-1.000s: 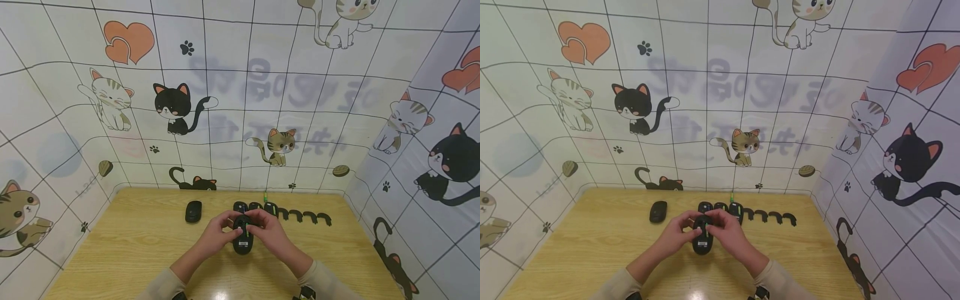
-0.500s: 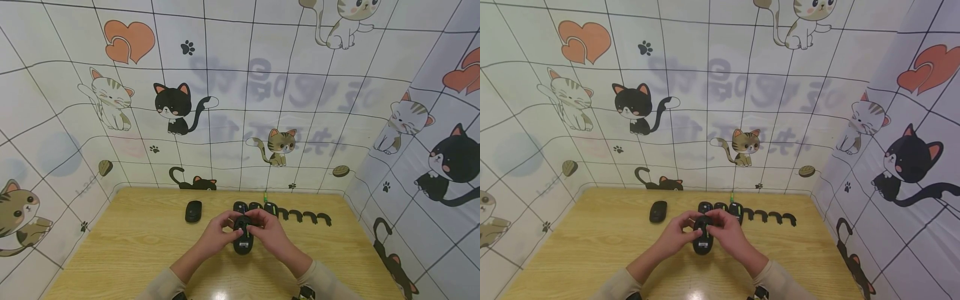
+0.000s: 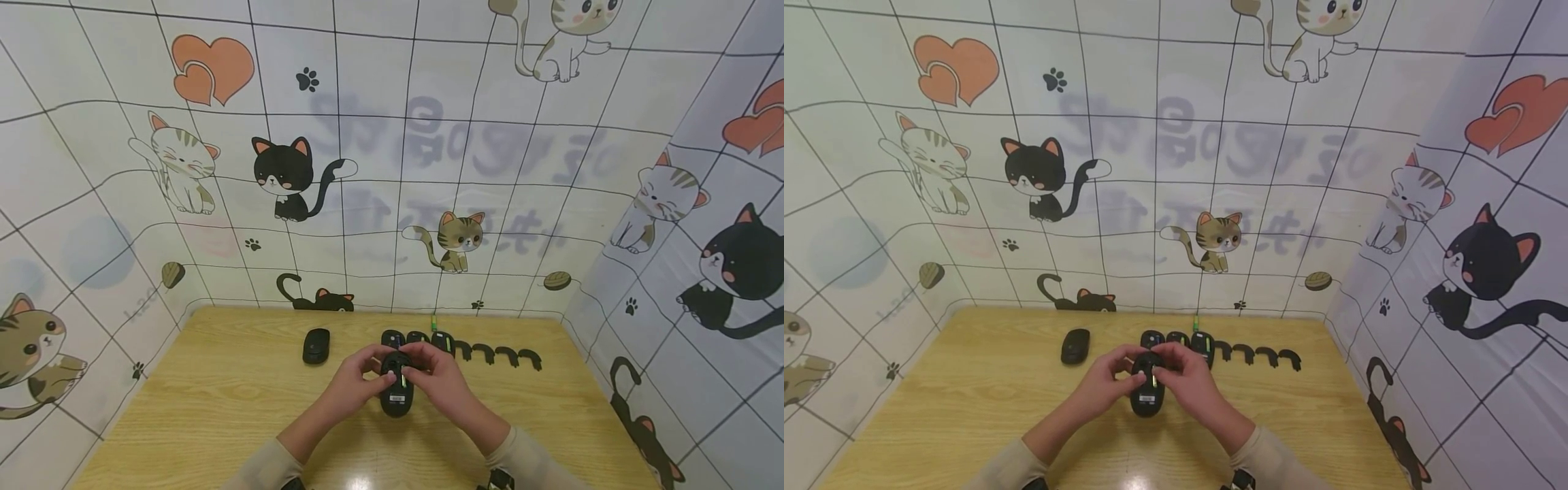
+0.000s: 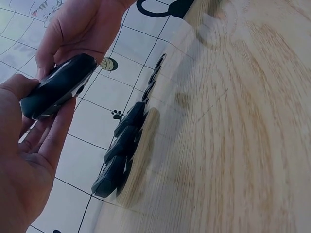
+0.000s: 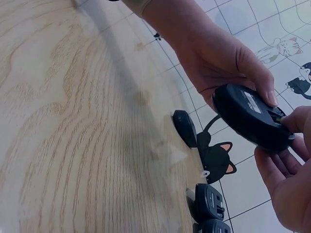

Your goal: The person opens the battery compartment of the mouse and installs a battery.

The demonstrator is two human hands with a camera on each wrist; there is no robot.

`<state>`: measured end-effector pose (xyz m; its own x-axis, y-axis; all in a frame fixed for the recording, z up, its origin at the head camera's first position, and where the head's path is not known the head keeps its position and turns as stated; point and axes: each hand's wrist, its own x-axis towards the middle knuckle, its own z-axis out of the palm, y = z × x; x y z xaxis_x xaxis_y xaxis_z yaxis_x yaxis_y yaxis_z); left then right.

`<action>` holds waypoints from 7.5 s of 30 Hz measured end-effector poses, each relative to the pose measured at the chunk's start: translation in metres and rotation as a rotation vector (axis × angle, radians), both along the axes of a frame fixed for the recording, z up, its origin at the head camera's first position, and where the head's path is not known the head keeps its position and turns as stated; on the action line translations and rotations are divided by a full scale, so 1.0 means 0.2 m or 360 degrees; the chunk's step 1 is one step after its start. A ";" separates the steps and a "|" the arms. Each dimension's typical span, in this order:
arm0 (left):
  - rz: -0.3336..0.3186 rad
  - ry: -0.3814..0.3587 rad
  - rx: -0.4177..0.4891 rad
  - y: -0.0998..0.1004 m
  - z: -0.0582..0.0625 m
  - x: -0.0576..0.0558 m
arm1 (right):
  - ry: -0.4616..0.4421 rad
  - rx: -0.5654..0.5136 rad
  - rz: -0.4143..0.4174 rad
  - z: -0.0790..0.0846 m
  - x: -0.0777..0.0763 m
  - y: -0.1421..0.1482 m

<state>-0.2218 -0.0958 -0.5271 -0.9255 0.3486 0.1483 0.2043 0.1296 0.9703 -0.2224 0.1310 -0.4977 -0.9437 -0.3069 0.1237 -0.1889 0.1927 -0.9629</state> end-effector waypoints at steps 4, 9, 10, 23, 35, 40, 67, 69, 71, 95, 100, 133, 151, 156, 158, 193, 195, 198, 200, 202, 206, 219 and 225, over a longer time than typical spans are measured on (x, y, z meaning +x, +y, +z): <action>-0.0006 -0.0002 0.0007 -0.01 -0.01 0.00 | 0.0012 0.0025 0.0068 0.00 0.00 0.01; -0.0005 0.0035 0.0015 -0.03 -0.01 -0.01 | 0.0127 0.0099 0.0245 -0.02 0.00 0.03; -0.0002 0.0047 0.0016 -0.03 -0.01 -0.01 | 0.0159 0.0118 0.0285 -0.02 0.00 0.03; -0.0001 0.0028 0.0069 -0.07 -0.03 -0.02 | 0.0271 0.0465 0.0491 -0.06 0.00 0.04; -0.0010 -0.0008 0.0067 -0.11 -0.04 -0.05 | 0.0465 0.0517 0.0422 -0.12 -0.06 0.00; -0.0039 0.0001 -0.0017 -0.13 -0.03 -0.05 | 0.0420 0.0451 0.0381 -0.13 -0.09 0.00; -0.0155 0.0316 -0.0452 -0.31 -0.02 -0.17 | 0.0467 0.0627 0.0411 -0.12 -0.24 -0.10; -0.0154 0.0328 -0.0489 -0.32 -0.02 -0.19 | 0.0458 0.0621 0.0429 -0.11 -0.27 -0.12; -0.0155 0.0344 -0.0517 -0.34 -0.02 -0.22 | 0.0441 0.0616 0.0442 -0.11 -0.29 -0.13; -0.0201 0.0274 -0.0892 -0.39 -0.07 -0.54 | 0.0518 0.1082 0.0377 -0.21 -0.60 -0.27; -0.0236 0.0302 -0.0906 -0.37 -0.08 -0.55 | 0.0566 0.1136 0.0396 -0.22 -0.60 -0.28; -0.0041 0.0346 -0.1177 -0.43 -0.09 -0.51 | 0.0562 0.1172 0.0328 -0.24 -0.56 -0.28; 0.0095 0.0299 -0.1060 -0.75 -0.08 -0.45 | 0.0564 0.1028 0.0391 -0.17 -0.54 -0.51; 0.0078 0.0273 -0.1024 -0.80 -0.08 -0.44 | 0.0581 0.1133 0.0404 -0.19 -0.55 -0.62; 0.0078 0.0264 -0.1010 -0.82 -0.09 -0.44 | 0.0546 0.1155 0.0413 -0.19 -0.55 -0.66; -0.0015 0.0082 -0.0806 -0.91 -0.20 -0.47 | 0.0478 0.1119 0.0521 -0.24 -0.59 -0.92; -0.0009 0.0084 -0.0809 -0.91 -0.20 -0.47 | 0.0464 0.1143 0.0513 -0.24 -0.58 -0.91; 0.0001 0.0098 -0.0808 -0.91 -0.19 -0.46 | 0.0424 0.1182 0.0498 -0.24 -0.58 -0.91; 0.0009 0.0123 -0.0808 -0.90 -0.19 -0.46 | 0.0395 0.1189 0.0492 -0.22 -0.57 -0.90; 0.0016 0.0137 -0.0796 -0.90 -0.18 -0.45 | 0.0379 0.1188 0.0486 -0.22 -0.57 -0.89; 0.0017 0.0141 -0.0735 -0.90 -0.17 -0.44 | 0.0408 0.1191 0.0488 -0.19 -0.58 -0.87; 0.0049 0.0263 -0.0664 -0.82 -0.09 -0.39 | 0.0356 0.0976 0.0472 -0.12 -0.53 -0.68; 0.0073 0.0347 -0.0665 -0.76 -0.06 -0.35 | 0.0396 0.0875 0.0493 -0.10 -0.49 -0.58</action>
<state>-0.2919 -0.2472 -0.5397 -0.9042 0.3791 0.1967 0.3824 0.5134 0.7682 -0.3210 0.0156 -0.5184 -0.7658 -0.6388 0.0745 -0.5175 0.5432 -0.6611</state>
